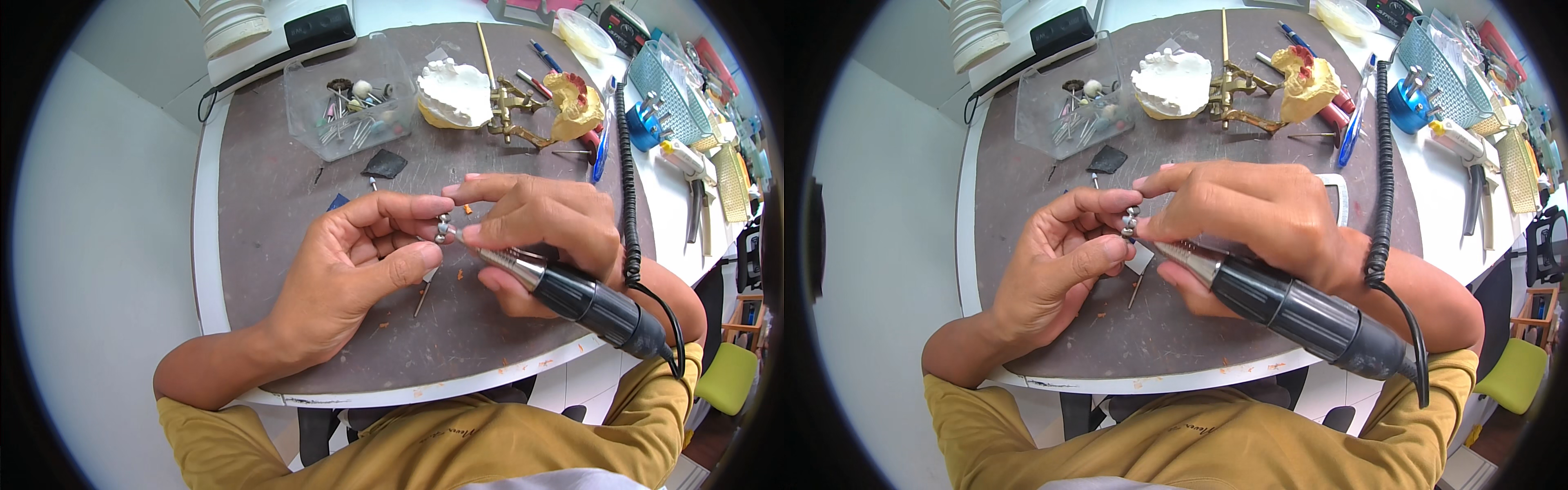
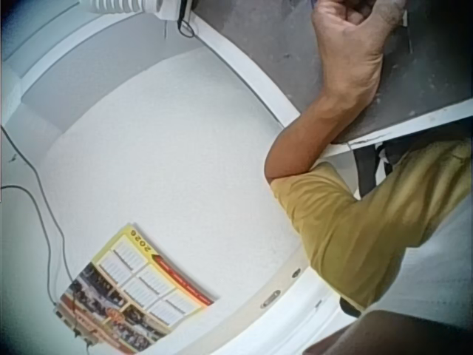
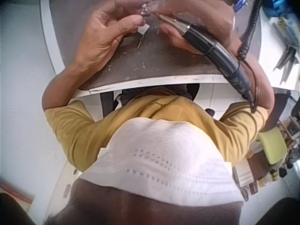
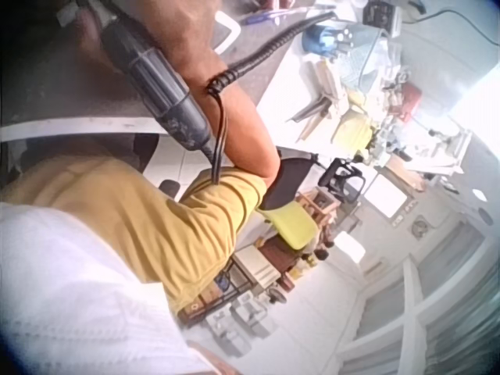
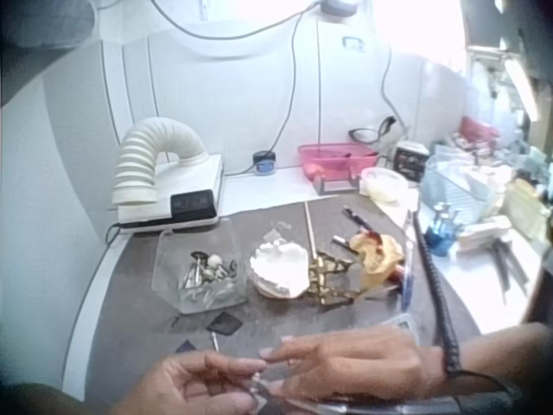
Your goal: The person uses a rotary handpiece to grind and shape a small metal dental prosthesis. They hold the piece with their left hand and operate the tool with their right, rotating the object to access different surfaces. The person briefly stops to select a different grinding bit from a container and continues the shaping process.
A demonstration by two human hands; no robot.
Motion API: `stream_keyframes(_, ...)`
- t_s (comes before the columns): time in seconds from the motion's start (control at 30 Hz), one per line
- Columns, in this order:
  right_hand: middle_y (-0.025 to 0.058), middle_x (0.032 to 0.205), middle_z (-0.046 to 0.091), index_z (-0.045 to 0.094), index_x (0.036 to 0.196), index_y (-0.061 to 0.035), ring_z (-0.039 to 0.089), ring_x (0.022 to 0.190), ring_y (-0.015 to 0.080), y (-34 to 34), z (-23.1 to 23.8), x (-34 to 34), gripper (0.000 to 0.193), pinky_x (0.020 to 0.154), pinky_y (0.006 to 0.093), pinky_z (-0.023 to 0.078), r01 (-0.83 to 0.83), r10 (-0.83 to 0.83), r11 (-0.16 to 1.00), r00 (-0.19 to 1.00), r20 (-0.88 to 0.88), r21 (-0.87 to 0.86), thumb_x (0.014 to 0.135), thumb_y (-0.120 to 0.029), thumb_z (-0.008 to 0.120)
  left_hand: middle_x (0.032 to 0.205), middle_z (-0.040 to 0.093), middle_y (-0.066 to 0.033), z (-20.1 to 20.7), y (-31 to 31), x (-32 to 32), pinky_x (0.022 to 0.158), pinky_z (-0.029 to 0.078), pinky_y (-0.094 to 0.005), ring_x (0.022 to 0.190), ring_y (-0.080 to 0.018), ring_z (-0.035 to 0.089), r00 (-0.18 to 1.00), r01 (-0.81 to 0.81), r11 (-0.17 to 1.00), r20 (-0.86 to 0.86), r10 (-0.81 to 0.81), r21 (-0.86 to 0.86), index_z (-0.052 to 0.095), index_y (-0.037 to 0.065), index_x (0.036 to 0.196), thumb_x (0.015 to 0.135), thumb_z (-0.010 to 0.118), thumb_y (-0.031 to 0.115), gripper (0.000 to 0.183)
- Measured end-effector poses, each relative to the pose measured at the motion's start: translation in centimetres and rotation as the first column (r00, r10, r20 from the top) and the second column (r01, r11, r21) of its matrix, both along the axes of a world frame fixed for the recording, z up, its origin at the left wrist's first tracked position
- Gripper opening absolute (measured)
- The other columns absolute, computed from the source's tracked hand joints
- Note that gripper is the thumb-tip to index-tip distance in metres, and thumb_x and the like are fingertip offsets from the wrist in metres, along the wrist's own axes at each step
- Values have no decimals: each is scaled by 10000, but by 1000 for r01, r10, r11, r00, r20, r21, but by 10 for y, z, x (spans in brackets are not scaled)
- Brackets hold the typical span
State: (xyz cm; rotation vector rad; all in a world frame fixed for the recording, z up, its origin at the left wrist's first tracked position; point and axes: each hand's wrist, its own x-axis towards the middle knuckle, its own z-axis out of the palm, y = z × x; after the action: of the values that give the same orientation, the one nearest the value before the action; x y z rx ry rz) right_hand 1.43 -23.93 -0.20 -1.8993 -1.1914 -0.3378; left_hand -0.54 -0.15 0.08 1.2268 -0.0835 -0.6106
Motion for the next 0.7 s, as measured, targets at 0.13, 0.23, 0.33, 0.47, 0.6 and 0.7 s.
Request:
stream_keyframes(0.13, 147, 822, 690, 655, 1008, -1, 716, 963, 386, 1, 0, 1, 303, 932, 508, 555, 3, -3, 1000, 1000, 9, 4, 722, -5, 755, 1058, 590, -29, 0, 0, 0, 801, 490, -231, 947, -84, 581, 1000, 0, 1000, -5, 0, -5, 596, 37, 1274, 888, 679, 17, 395)
stream_keyframes(0.23, 146, 818, 690, 655, 1010, -2, 717, 963, 385, 1, 0, 2, 307, 928, 508, 557, 2, -2, 1000, 1000, 19, -1, 721, -8, 756, 1056, 589, -29, 1, 0, 0, 800, 487, -231, 945, -86, 580, 1000, 2, 1000, -1, -2, -5, 598, 33, 1272, 891, 678, 22, 390)
stream_keyframes(0.33, 142, 815, 691, 655, 1015, -3, 717, 963, 384, 1, -1, 1, 313, 923, 507, 559, -4, 4, 1000, 1000, 26, 2, 720, -12, 758, 1053, 589, -28, 0, 0, 0, 802, 485, -232, 942, -87, 581, 1000, 7, 1000, -5, -7, -10, 600, 31, 1274, 892, 680, 28, 390)
stream_keyframes(0.47, 135, 815, 693, 656, 1016, -3, 719, 959, 380, 0, -1, 2, 315, 920, 506, 560, 0, 0, 1000, 1000, 18, 3, 717, -13, 758, 1044, 587, -25, 0, 0, 0, 804, 487, -234, 943, -90, 588, 1000, 11, 1000, -8, -12, -18, 599, 28, 1284, 895, 682, 40, 398)
stream_keyframes(0.6, 134, 822, 695, 657, 1010, -3, 720, 950, 381, 1, 0, 1, 308, 918, 502, 562, 2, -2, 1000, 1000, 31, 5, 718, -11, 754, 1062, 601, -30, 2, 0, 0, 803, 489, -233, 944, -93, 599, 1000, 6, 1000, -9, -6, -9, 599, 29, 1289, 900, 680, 49, 398)
stream_keyframes(0.7, 136, 834, 696, 657, 1013, -4, 720, 948, 382, 0, 0, 1, 310, 914, 497, 564, -2, 2, 1000, 1000, 16, 2, 719, -10, 753, 1078, 614, -37, 1, 0, 0, 804, 491, -231, 945, -93, 605, 1000, 13, 1000, -9, -14, -14, 599, 27, 1288, 904, 678, 52, 393)
